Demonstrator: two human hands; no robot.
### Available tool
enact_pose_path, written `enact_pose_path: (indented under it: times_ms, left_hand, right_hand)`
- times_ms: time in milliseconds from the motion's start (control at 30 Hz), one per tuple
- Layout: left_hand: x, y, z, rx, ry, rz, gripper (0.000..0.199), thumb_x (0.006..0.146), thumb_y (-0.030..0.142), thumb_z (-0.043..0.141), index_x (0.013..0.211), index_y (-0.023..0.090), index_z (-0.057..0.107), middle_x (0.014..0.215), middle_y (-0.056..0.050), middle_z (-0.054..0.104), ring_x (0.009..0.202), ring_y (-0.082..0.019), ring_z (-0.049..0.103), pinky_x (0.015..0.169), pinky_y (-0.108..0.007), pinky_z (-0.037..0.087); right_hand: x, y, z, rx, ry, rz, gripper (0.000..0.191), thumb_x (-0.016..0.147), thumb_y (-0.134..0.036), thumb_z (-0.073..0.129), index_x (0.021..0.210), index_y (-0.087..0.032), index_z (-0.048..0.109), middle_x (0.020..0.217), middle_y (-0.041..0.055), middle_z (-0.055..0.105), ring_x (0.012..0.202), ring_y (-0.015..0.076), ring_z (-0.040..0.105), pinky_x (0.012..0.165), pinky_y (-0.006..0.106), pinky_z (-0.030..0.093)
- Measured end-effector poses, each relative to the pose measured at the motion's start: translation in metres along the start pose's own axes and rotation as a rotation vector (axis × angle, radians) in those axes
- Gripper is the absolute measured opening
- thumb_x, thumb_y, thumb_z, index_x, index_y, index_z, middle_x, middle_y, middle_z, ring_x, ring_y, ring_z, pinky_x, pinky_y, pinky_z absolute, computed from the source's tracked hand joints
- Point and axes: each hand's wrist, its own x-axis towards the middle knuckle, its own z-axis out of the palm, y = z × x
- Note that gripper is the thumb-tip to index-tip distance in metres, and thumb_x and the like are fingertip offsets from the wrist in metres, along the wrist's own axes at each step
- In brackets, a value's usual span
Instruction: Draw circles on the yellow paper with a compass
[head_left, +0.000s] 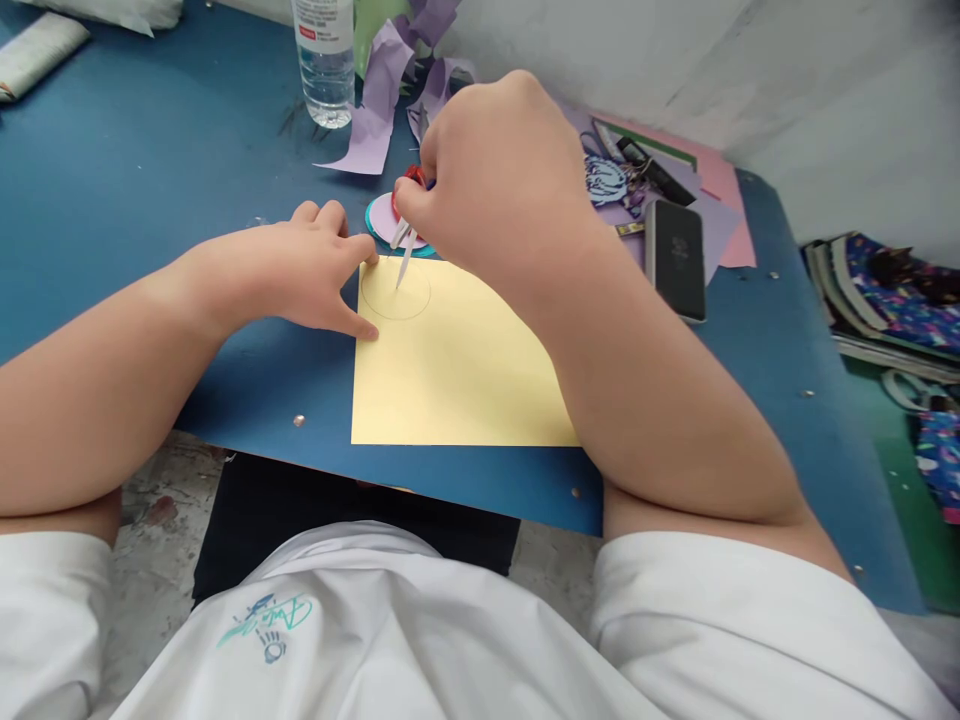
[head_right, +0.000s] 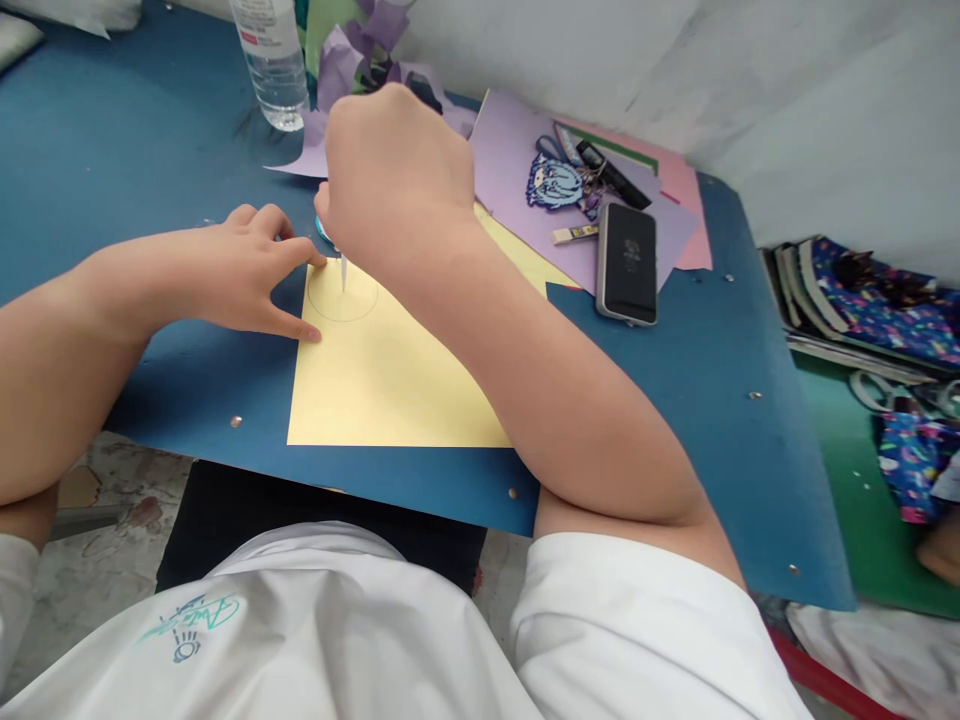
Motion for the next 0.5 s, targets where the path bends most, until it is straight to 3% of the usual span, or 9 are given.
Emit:
enact_pose_path:
  times_ms: [200, 367, 500]
  left_hand:
    - [0.001, -0.002, 0.005, -0.081, -0.005, 0.009, 0.132, 0.072, 0.098, 0.081, 0.181, 0.027, 0.058, 0.18, -0.02, 0.044, 0.171, -0.067, 0.039, 0.145, -0.076, 0.037]
    - [0.002, -0.001, 0.005, -0.022, 0.005, 0.009, 0.136, 0.075, 0.094, 0.083, 0.186, 0.022, 0.053, 0.179, -0.023, 0.045, 0.17, -0.065, 0.041, 0.142, -0.074, 0.042]
    - [0.007, -0.005, 0.01, -0.004, 0.02, 0.006, 0.138, 0.072, 0.099, 0.085, 0.186, 0.027, 0.055, 0.18, -0.021, 0.047, 0.169, -0.063, 0.043, 0.139, -0.074, 0.047]
  right_hand:
    - [-0.003, 0.007, 0.008, 0.011, -0.024, -0.025, 0.033, 0.108, -0.023, 0.073, 0.078, -0.029, 0.063, 0.075, 0.0048, 0.043, 0.09, 0.0305, 0.06, 0.074, 0.039, 0.042]
    - [-0.007, 0.006, 0.013, 0.001, -0.01, -0.036, 0.041, 0.111, -0.023, 0.073, 0.076, -0.028, 0.052, 0.076, 0.0029, 0.04, 0.085, 0.0273, 0.054, 0.072, 0.038, 0.035]
    - [-0.013, 0.009, 0.001, 0.002, -0.039, -0.044, 0.055, 0.114, -0.019, 0.072, 0.073, -0.028, 0.036, 0.073, -0.0001, 0.036, 0.076, 0.0224, 0.042, 0.071, 0.04, 0.03]
